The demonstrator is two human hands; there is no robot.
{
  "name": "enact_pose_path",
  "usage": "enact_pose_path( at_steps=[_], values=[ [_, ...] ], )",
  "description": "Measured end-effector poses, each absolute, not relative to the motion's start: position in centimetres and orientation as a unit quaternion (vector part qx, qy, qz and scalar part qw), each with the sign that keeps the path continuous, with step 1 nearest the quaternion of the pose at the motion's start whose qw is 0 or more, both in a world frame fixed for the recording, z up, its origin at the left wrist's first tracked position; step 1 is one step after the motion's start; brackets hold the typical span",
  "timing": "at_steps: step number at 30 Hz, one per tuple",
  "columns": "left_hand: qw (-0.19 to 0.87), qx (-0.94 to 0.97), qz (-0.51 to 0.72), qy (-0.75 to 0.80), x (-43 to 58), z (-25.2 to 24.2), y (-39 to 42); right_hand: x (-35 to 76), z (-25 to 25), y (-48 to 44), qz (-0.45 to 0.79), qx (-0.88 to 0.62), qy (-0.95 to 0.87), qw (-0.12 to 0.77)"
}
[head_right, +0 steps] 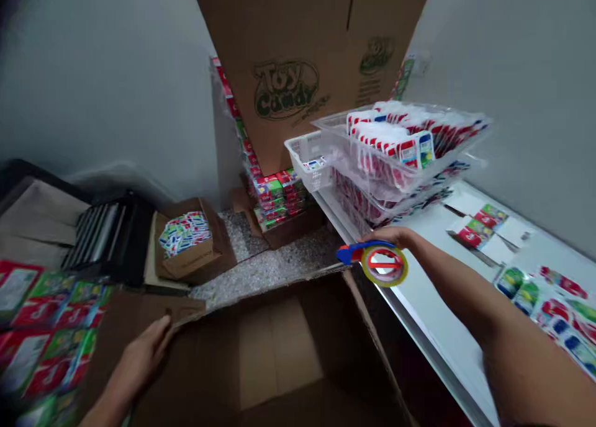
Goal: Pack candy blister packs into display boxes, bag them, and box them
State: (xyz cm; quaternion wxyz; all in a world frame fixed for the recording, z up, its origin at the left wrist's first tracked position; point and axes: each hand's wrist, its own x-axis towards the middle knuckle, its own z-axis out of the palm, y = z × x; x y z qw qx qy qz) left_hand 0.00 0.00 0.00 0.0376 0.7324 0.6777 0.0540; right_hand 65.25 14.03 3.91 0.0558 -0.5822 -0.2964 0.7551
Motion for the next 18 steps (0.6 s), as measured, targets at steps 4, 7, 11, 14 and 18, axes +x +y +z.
enact_pose_path(
  at_steps=[4, 7, 11, 14, 18],
  values=[
    [0.043, 0.754, 0.050, 0.653, 1.6, 0.2, 1.5, 68.3, 4.4, 11.4, 0.754, -0.591, -0.275, 0.077],
    [0.026, 0.759, 0.054, 0.648, 1.5, 0.0, 1.9, 71.2, 4.5, 8.9, 0.753, -0.603, -0.245, 0.091],
    [0.021, 0.742, 0.034, 0.669, 1.8, 0.8, 2.3, 73.2, 3.6, 5.0, 0.751, -0.614, -0.207, 0.125],
    [0.005, 0.730, -0.013, 0.683, 4.2, 3.2, 2.6, 72.2, 1.7, 2.3, 0.753, -0.610, -0.190, 0.159],
    [-0.136, 0.721, 0.139, 0.665, 13.4, 6.8, 1.3, 69.7, -0.8, 0.5, 0.759, -0.598, -0.177, 0.189]
  ],
)
